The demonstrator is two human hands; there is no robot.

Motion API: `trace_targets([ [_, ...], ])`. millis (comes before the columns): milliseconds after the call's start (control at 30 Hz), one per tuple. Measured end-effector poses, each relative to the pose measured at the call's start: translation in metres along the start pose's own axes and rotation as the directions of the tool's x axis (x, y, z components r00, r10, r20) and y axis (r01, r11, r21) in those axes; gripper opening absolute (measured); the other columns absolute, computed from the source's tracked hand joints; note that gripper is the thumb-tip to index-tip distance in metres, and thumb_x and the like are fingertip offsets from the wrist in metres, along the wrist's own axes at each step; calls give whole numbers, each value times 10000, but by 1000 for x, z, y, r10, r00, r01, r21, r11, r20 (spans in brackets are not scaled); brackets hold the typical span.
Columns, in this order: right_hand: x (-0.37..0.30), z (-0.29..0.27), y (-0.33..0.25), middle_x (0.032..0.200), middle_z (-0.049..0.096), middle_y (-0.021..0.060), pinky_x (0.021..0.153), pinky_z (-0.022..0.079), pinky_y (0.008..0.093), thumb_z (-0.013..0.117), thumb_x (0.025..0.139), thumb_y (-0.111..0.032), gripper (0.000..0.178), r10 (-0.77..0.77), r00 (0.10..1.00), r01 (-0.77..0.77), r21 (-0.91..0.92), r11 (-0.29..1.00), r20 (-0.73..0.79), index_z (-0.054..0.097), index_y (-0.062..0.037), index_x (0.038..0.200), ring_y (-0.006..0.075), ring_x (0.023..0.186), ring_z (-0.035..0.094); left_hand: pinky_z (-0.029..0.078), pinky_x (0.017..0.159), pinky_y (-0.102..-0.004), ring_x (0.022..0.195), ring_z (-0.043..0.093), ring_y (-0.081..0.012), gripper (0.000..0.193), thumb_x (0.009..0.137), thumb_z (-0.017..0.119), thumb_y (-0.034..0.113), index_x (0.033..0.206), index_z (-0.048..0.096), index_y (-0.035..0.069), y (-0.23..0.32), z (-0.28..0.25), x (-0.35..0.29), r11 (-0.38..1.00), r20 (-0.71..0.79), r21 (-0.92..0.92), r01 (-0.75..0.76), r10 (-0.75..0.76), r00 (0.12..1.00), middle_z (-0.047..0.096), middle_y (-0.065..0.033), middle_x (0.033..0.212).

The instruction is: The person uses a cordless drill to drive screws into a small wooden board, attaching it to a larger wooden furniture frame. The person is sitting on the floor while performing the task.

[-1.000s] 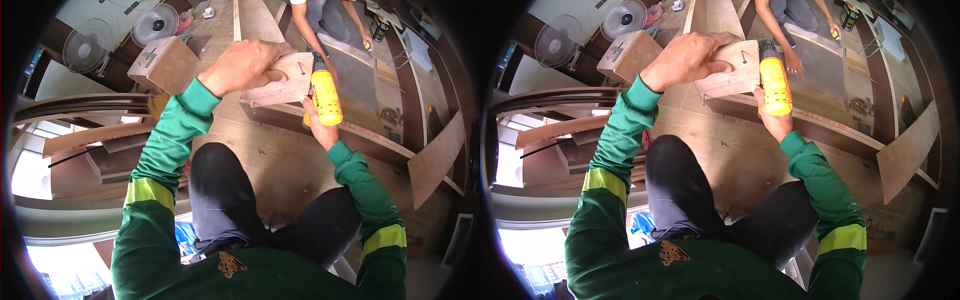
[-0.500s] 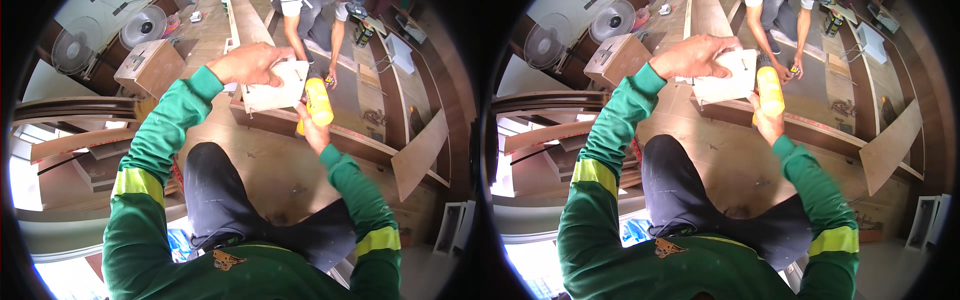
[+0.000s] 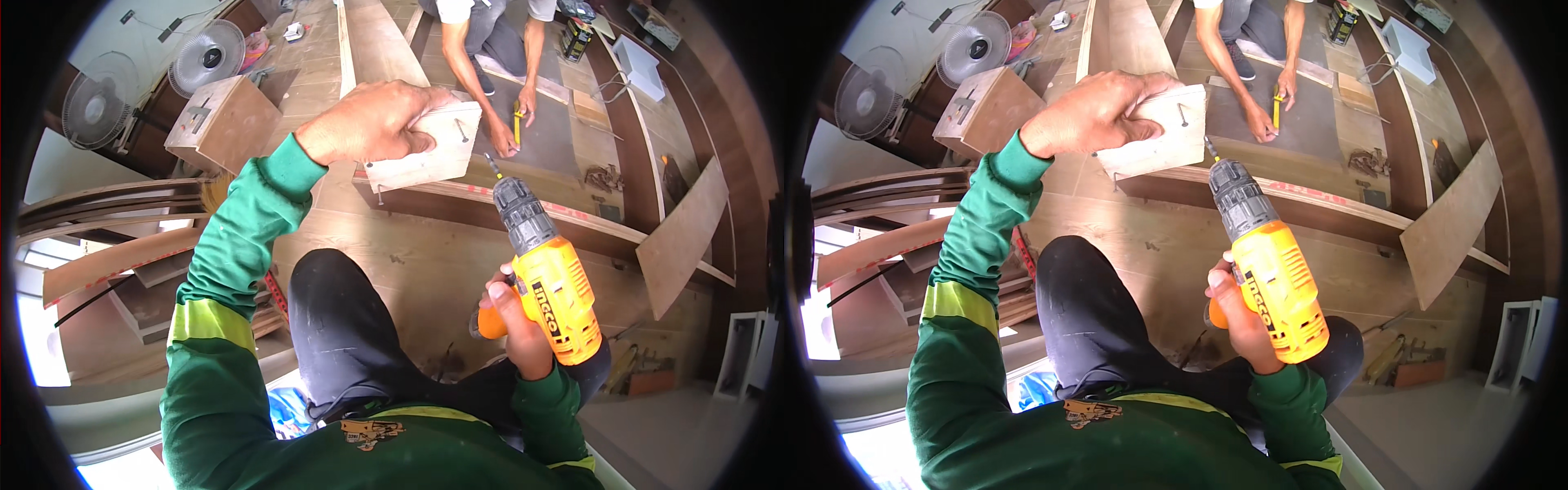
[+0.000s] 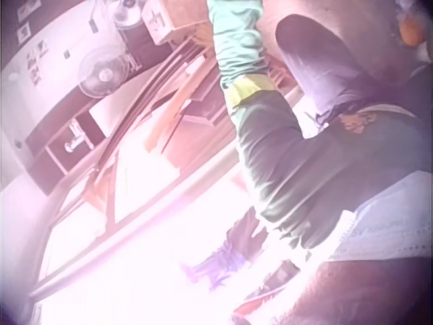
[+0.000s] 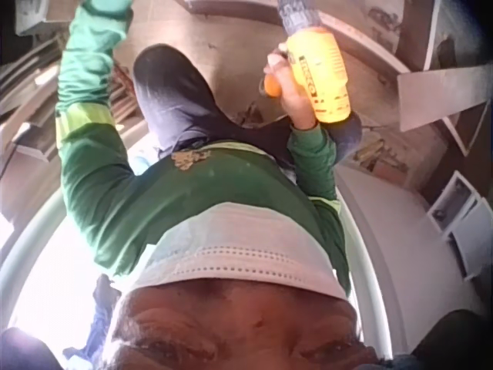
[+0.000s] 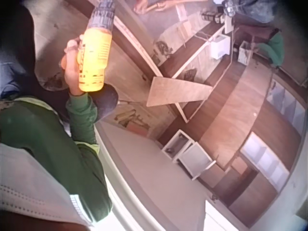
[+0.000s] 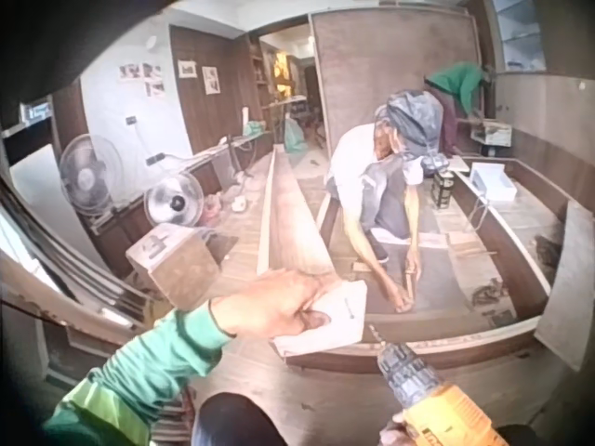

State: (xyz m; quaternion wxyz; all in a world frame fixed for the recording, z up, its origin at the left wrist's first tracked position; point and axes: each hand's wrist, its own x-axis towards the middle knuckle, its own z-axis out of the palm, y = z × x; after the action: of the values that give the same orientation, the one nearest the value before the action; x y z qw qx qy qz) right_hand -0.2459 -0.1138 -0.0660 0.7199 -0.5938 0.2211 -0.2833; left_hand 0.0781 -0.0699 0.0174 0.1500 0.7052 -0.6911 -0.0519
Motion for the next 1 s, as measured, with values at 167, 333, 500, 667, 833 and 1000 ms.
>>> trace_targets([
  [167, 10, 4, 11, 942, 650, 56, 724, 542, 308, 690, 962, -35, 276, -42, 997, 42, 6, 999, 59, 586, -24, 1218, 134, 809, 642, 527, 739, -432, 828, 699, -342, 501, 863, 743, 142, 1333, 586, 67, -3, 1, 2, 998, -11, -65, -6, 6, 1000, 718, -178, 934],
  [333, 16, 10, 16, 983, 661, 81, 728, 563, 305, 671, 971, -29, 302, -31, 999, 28, 75, 997, 38, 577, -5, 1258, 143, 826, 647, 521, 731, -433, 813, 689, -335, 512, 865, 736, 148, 1348, 582, 76, 0, -1, 2, 999, -5, -40, 19, -19, 1000, 712, -176, 927],
  [500, 13, 12, 10, 1086, 681, 173, 730, 576, 346, 609, 986, -34, 334, -106, 993, 99, 121, 988, 55, 523, 14, 1305, 197, 771, 683, 516, 725, -437, 800, 679, -340, 537, 872, 737, 186, 1368, 574, 63, -4, 1, 0, 1000, -27, -5, 2, -2, 1000, 695, -185, 896],
  [667, 16, 11, 5, 1186, 678, 240, 661, 585, 337, 597, 990, -17, 367, -176, 984, 178, 80, 981, -28, 504, 37, 1341, 215, 734, 701, 534, 878, -490, 1027, 682, -393, 528, 837, 735, 197, 1333, 609, 70, 6, -6, 1, 996, 36, -20, 92, -92, 995, 721, -194, 1033],
  [833, 18, 8, 2, 1204, 685, 230, 717, 595, 333, 628, 989, -13, 358, -183, 976, 190, 52, 980, -114, 522, 34, 1328, 198, 769, 704, 535, 883, -483, 1028, 686, -385, 577, 837, 742, 203, 1381, 596, 80, 15, -13, 0, 995, 45, 9, 99, -99, 994, 723, -194, 1040],
  [1000, 22, 17, -4, 1180, 694, 200, 741, 593, 320, 636, 979, 10, 377, -191, 981, 190, -30, 981, -36, 521, 21, 1338, 165, 790, 686, 539, 893, -468, 1035, 690, -375, 596, 841, 749, 223, 1398, 589, 85, 11, -11, -2, 988, 67, -22, 150, -149, 987, 727, -186, 1053],
])
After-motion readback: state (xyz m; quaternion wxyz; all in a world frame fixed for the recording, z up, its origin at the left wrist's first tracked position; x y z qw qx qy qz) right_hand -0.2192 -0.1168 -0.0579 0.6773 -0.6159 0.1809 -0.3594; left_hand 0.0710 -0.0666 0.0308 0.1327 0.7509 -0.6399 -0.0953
